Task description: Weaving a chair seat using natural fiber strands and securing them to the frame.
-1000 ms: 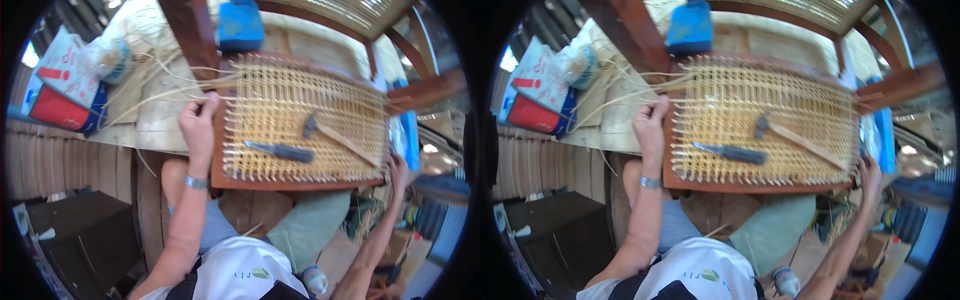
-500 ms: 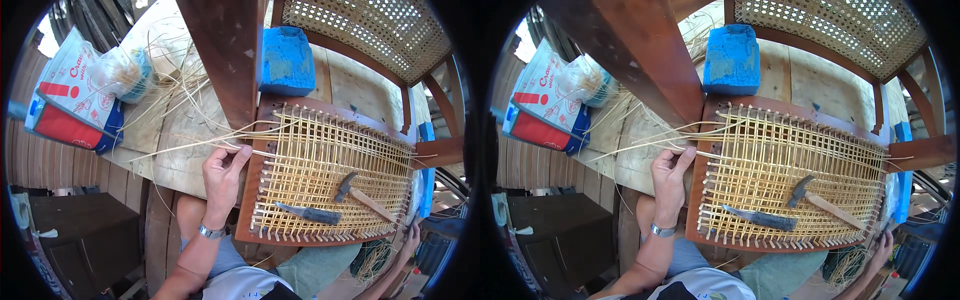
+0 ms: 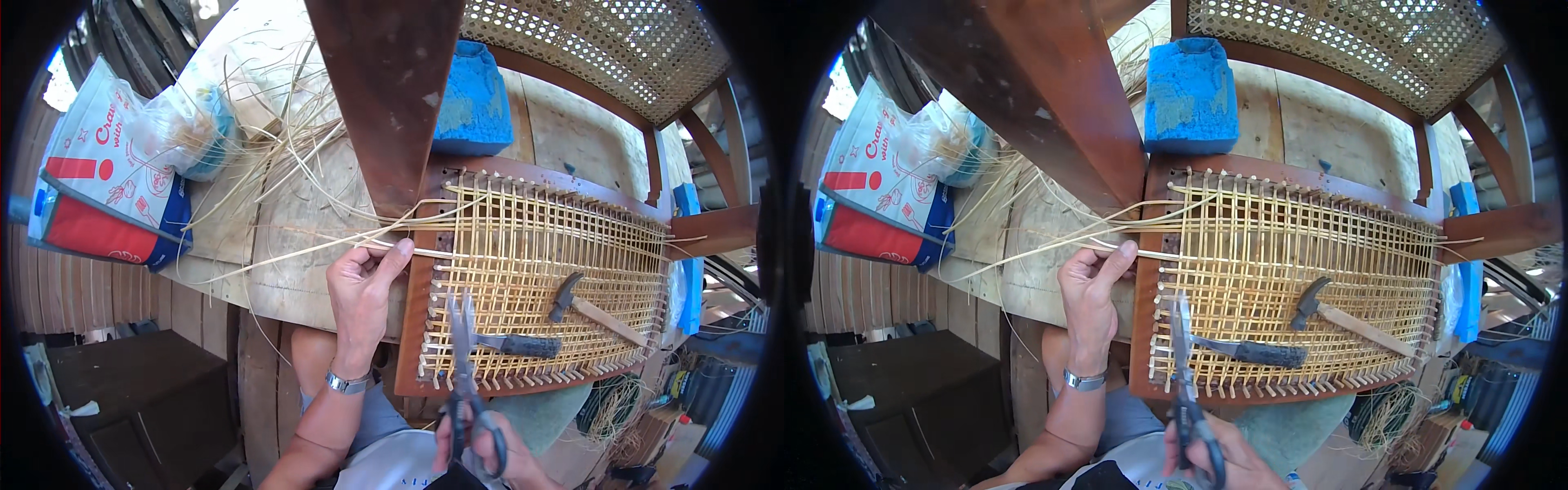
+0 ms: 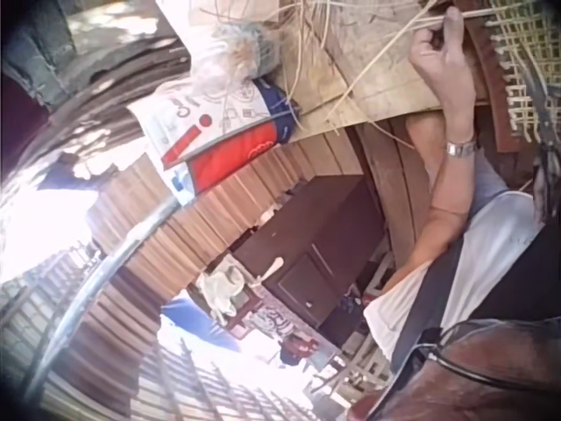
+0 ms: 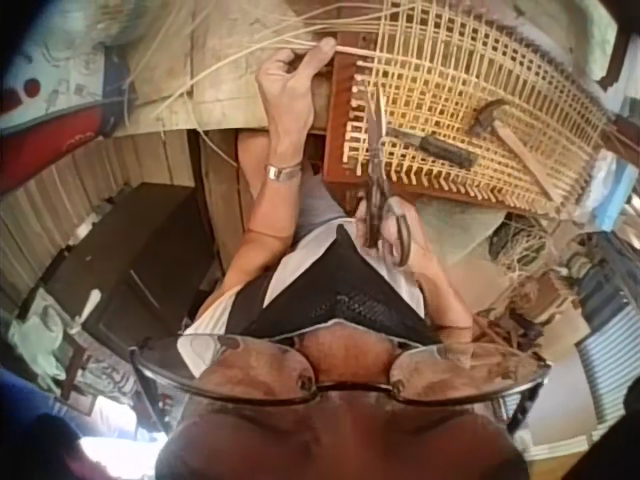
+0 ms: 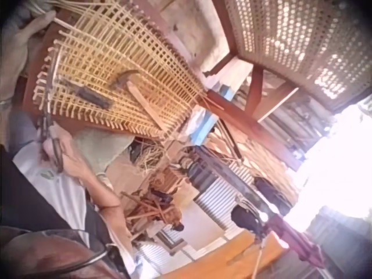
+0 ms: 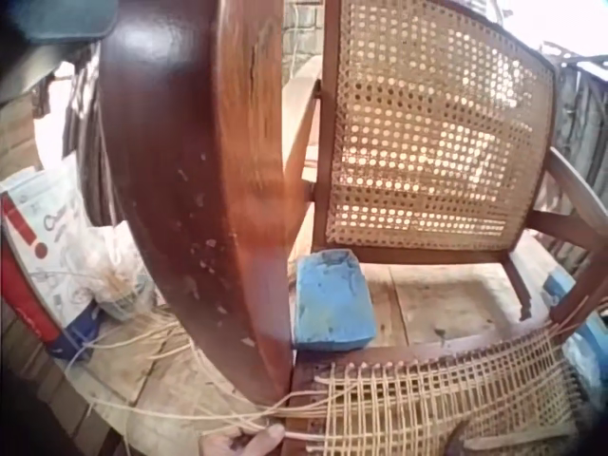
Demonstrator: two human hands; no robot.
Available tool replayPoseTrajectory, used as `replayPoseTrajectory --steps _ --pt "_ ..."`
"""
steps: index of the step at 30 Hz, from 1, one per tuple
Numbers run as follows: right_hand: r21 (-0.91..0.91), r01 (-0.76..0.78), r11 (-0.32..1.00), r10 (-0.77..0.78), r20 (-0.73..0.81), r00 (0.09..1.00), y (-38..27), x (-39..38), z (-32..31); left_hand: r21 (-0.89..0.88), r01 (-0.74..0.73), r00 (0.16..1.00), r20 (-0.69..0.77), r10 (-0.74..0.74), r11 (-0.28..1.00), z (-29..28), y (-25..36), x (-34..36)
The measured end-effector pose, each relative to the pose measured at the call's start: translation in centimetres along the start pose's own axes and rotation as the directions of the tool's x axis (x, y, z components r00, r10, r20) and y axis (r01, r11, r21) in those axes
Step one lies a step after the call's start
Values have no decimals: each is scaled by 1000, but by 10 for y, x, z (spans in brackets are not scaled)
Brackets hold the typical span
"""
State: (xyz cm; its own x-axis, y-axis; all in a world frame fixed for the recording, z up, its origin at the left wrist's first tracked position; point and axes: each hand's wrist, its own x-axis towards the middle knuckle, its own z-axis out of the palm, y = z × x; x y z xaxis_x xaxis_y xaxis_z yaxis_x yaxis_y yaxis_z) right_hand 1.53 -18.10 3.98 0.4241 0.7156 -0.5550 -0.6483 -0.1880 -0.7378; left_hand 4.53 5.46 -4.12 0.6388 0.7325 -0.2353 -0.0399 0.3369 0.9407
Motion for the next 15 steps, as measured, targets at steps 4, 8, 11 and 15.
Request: replayPoseTrajectory --steps 4,8,11,15 --pt "-64 -172 983 169 -53 984 -8 8 17 -31 27 1000 15 -27 999 2 3 0" --pt "-140 -130 982 114 -115 987 -14 -5 22 -36 33 999 15 -32 999 3 5 1" --pt "-330 -99 939 56 -138 989 -17 2 30 -25 16 1000 0 -16 1000 3 4 1" --pt "-144 -317 938 305 -97 947 -32 23 32 -4 6 1000 -26 -6 1000 3 4 0"
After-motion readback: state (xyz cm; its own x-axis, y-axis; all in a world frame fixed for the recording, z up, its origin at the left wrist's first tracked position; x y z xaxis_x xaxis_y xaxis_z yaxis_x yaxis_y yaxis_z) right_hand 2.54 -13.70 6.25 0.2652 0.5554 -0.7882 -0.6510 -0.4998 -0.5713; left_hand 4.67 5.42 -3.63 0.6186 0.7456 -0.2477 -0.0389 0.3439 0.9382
